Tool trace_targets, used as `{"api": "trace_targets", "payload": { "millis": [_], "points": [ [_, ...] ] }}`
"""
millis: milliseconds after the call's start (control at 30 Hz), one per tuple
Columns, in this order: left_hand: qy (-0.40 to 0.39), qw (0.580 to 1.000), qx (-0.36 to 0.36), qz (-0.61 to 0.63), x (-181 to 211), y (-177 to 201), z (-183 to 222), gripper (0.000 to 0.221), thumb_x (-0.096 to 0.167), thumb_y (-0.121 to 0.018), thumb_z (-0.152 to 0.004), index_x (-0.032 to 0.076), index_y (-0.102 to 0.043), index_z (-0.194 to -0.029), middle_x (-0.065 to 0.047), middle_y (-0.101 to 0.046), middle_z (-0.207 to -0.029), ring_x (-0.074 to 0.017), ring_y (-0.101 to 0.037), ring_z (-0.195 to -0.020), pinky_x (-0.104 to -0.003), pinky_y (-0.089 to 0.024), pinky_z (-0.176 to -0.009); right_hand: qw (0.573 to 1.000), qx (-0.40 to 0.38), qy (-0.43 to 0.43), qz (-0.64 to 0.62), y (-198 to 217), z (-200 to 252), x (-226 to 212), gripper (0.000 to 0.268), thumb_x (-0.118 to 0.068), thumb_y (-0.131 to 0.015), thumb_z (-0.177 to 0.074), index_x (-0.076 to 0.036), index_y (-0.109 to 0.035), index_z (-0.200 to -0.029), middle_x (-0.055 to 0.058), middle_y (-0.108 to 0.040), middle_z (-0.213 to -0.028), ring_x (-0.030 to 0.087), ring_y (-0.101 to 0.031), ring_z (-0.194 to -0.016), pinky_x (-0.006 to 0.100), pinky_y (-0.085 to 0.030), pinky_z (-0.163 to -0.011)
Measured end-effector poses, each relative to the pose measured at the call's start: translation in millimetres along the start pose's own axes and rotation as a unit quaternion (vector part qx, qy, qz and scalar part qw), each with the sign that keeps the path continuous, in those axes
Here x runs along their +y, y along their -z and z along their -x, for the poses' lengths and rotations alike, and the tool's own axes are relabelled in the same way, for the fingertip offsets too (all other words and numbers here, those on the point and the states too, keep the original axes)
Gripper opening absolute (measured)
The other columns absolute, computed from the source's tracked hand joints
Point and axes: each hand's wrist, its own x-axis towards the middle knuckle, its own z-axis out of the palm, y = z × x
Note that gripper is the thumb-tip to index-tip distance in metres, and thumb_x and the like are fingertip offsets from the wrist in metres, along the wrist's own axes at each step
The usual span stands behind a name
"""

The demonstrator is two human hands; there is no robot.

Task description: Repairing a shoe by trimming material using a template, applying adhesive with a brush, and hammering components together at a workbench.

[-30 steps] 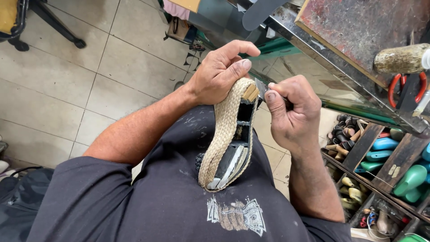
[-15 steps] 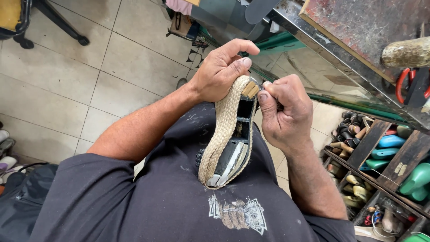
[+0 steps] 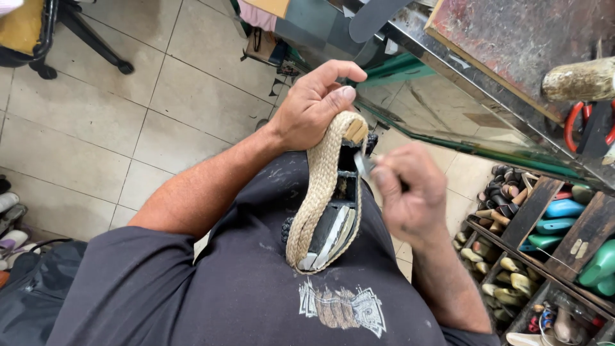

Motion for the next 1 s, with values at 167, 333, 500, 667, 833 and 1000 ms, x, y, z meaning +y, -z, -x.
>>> {"api": "trace_targets", "payload": {
  "millis": [167, 333, 500, 667, 833, 1000],
  "points": [
    [-0.001, 1.000, -0.017, -0.018, 8, -7, -2, 0.023, 0.025, -0.051, -0.109, 0.013, -0.055, -0.128, 0.000, -0.061, -0.073, -0.0064, -0.052, -0.062, -0.024, -0.044, -0.055, 0.996, 0.066, -0.028, 0.058, 5, -21, -1, 0.014, -0.009, -0.059, -0.107, 0.002, -0.062, -0.099, 0.015, -0.058, -0.090, 0.026, -0.055, -0.083, 0.038, -0.045, -0.076],
    [0.005, 0.999, -0.018, -0.042, 10, -8, -4, 0.023, 0.022, -0.050, -0.108, 0.014, -0.056, -0.128, 0.001, -0.061, -0.071, -0.0059, -0.049, -0.060, -0.024, -0.042, -0.053, 0.996, 0.053, -0.042, 0.062, 8, -27, 0, 0.013, -0.011, -0.061, -0.108, 0.000, -0.063, -0.102, 0.014, -0.056, -0.092, 0.024, -0.055, -0.081, 0.036, -0.044, -0.074],
    [0.005, 0.999, -0.011, -0.033, 11, -11, 0, 0.024, 0.025, -0.051, -0.108, 0.015, -0.056, -0.128, 0.000, -0.064, -0.073, -0.0054, -0.053, -0.062, -0.024, -0.045, -0.055, 0.996, 0.040, -0.048, 0.069, 10, -25, -4, 0.020, -0.016, -0.060, -0.109, -0.001, -0.063, -0.096, 0.011, -0.056, -0.089, 0.022, -0.053, -0.079, 0.035, -0.043, -0.072],
    [0.013, 0.999, -0.014, -0.041, 6, -11, -2, 0.023, 0.024, -0.051, -0.107, 0.015, -0.057, -0.127, 0.002, -0.058, -0.069, -0.0046, -0.047, -0.059, -0.023, -0.041, -0.053, 0.997, 0.025, -0.024, 0.064, 6, -27, -2, 0.014, -0.011, -0.060, -0.107, 0.000, -0.063, -0.098, 0.013, -0.058, -0.089, 0.026, -0.055, -0.080, 0.038, -0.044, -0.075],
    [0.029, 0.998, -0.013, -0.049, 7, -10, -3, 0.022, 0.021, -0.050, -0.106, 0.015, -0.059, -0.125, 0.003, -0.055, -0.068, -0.0047, -0.045, -0.059, -0.024, -0.041, -0.054, 0.999, 0.021, 0.016, 0.046, 3, -26, 2, 0.011, -0.007, -0.059, -0.108, 0.002, -0.059, -0.102, 0.013, -0.059, -0.088, 0.028, -0.055, -0.082, 0.041, -0.044, -0.074],
    [0.006, 1.000, -0.016, -0.004, 2, -11, -2, 0.020, 0.021, -0.051, -0.108, 0.014, -0.056, -0.125, 0.001, -0.062, -0.069, -0.0054, -0.050, -0.058, -0.024, -0.044, -0.052, 0.999, 0.004, 0.033, 0.041, 3, -20, 1, 0.011, -0.009, -0.060, -0.106, 0.000, -0.058, -0.100, 0.016, -0.056, -0.093, 0.027, -0.054, -0.078, 0.038, -0.043, -0.068]
  ]
}}
